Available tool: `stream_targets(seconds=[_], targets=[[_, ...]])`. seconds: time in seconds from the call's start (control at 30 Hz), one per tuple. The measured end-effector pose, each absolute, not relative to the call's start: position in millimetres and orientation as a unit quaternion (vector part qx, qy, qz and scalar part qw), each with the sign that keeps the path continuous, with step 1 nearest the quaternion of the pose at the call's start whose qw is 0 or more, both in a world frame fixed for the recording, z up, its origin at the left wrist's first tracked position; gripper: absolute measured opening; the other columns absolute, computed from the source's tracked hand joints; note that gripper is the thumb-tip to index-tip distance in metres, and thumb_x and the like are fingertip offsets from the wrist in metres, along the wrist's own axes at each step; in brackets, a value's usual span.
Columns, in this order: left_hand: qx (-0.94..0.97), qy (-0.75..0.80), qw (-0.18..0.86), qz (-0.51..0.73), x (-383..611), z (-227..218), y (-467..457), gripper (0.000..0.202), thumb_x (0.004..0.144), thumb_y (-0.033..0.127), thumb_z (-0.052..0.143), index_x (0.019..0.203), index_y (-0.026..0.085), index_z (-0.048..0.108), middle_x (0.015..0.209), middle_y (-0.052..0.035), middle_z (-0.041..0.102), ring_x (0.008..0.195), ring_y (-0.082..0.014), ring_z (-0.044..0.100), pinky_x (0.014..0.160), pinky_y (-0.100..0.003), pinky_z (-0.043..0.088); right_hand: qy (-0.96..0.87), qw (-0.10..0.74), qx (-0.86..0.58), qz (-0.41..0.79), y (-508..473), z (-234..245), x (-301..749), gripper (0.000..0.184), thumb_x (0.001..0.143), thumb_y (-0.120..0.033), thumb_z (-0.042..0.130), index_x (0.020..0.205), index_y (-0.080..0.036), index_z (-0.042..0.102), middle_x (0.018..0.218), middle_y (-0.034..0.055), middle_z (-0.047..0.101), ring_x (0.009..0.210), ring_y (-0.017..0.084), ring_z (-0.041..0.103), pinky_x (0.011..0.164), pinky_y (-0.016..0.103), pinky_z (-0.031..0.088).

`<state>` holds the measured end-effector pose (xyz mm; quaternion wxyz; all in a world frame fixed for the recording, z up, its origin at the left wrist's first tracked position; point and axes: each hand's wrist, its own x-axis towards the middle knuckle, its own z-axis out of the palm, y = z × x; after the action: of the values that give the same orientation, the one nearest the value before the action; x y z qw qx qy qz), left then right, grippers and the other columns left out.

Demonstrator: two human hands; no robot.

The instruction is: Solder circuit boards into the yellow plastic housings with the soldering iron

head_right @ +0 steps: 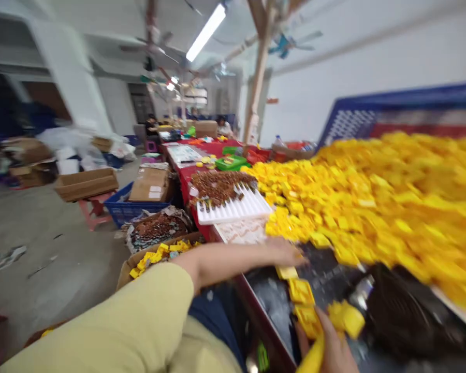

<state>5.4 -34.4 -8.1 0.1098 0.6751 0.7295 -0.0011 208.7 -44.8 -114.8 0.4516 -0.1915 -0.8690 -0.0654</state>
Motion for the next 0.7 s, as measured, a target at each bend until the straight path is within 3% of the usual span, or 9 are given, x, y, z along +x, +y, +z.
stream_targets(seconds=[0.07, 0.13, 0.3, 0.43, 0.57, 0.7], targets=[[0.694, 0.710, 0.117, 0.005, -7, -13, -38, 0.046, 0.100, 0.040, 0.033, 0.135, 0.022, 0.056, 0.140, -0.0049, 0.060, 0.126, -0.0231, 0.058, 0.100, -0.036, 0.050, -0.867, 0.418, -0.264, -0.067, -65, -105, 211, 0.051, 0.093, -0.038, 0.051, 0.141, -0.020, 0.042, 0.100, 0.0135, 0.067, 0.077, 0.031, 0.068, 0.058, 0.038, 0.054], [0.718, 0.686, 0.116, 0.017, -23, -23, -35, 0.050, 0.102, 0.037, 0.031, 0.142, 0.014, 0.049, 0.145, -0.0112, 0.053, 0.132, -0.0234, 0.052, 0.108, -0.035, 0.043, -0.865, 0.392, -0.309, -0.060, -73, -104, 210, 0.043, 0.095, -0.038, 0.050, 0.133, -0.019, 0.048, 0.101, 0.0126, 0.067, 0.079, 0.028, 0.068, 0.063, 0.036, 0.054], [0.779, 0.616, 0.101, 0.059, -57, -36, -32, 0.050, 0.103, 0.030, 0.031, 0.148, 0.011, 0.038, 0.154, -0.0120, 0.042, 0.142, -0.0196, 0.039, 0.119, -0.032, 0.027, -0.853, 0.348, -0.388, -0.036, -67, -114, 210, 0.043, 0.093, -0.042, 0.055, 0.131, -0.020, 0.052, 0.109, 0.0125, 0.065, 0.092, 0.026, 0.067, 0.074, 0.035, 0.054], [0.812, 0.576, 0.017, 0.091, -67, -41, -56, 0.051, 0.097, 0.035, 0.048, 0.144, 0.014, 0.047, 0.154, -0.0136, 0.042, 0.142, -0.0240, 0.040, 0.118, -0.037, 0.030, -0.855, 0.348, -0.383, -0.045, -68, -105, 208, 0.043, 0.093, -0.043, 0.054, 0.129, -0.020, 0.052, 0.108, 0.0116, 0.066, 0.093, 0.026, 0.066, 0.080, 0.038, 0.054], [0.859, 0.498, -0.049, 0.103, -66, -57, -65, 0.054, 0.090, 0.045, 0.058, 0.139, 0.021, 0.054, 0.160, -0.0133, 0.030, 0.149, -0.0309, 0.027, 0.120, -0.048, 0.022, -0.851, 0.341, -0.391, -0.078, -63, -89, 196, 0.045, 0.092, -0.049, 0.055, 0.124, -0.018, 0.052, 0.109, 0.0126, 0.066, 0.098, 0.028, 0.065, 0.094, 0.047, 0.050], [0.865, 0.489, -0.067, 0.087, -65, -60, -60, 0.056, 0.087, 0.055, 0.061, 0.132, 0.022, 0.061, 0.163, -0.0144, 0.022, 0.148, -0.0356, 0.027, 0.118, -0.053, 0.022, -0.843, 0.314, -0.429, -0.086, -49, -86, 172, 0.049, 0.090, -0.049, 0.059, 0.127, -0.018, 0.048, 0.107, 0.0136, 0.066, 0.095, 0.030, 0.064, 0.086, 0.045, 0.051]])
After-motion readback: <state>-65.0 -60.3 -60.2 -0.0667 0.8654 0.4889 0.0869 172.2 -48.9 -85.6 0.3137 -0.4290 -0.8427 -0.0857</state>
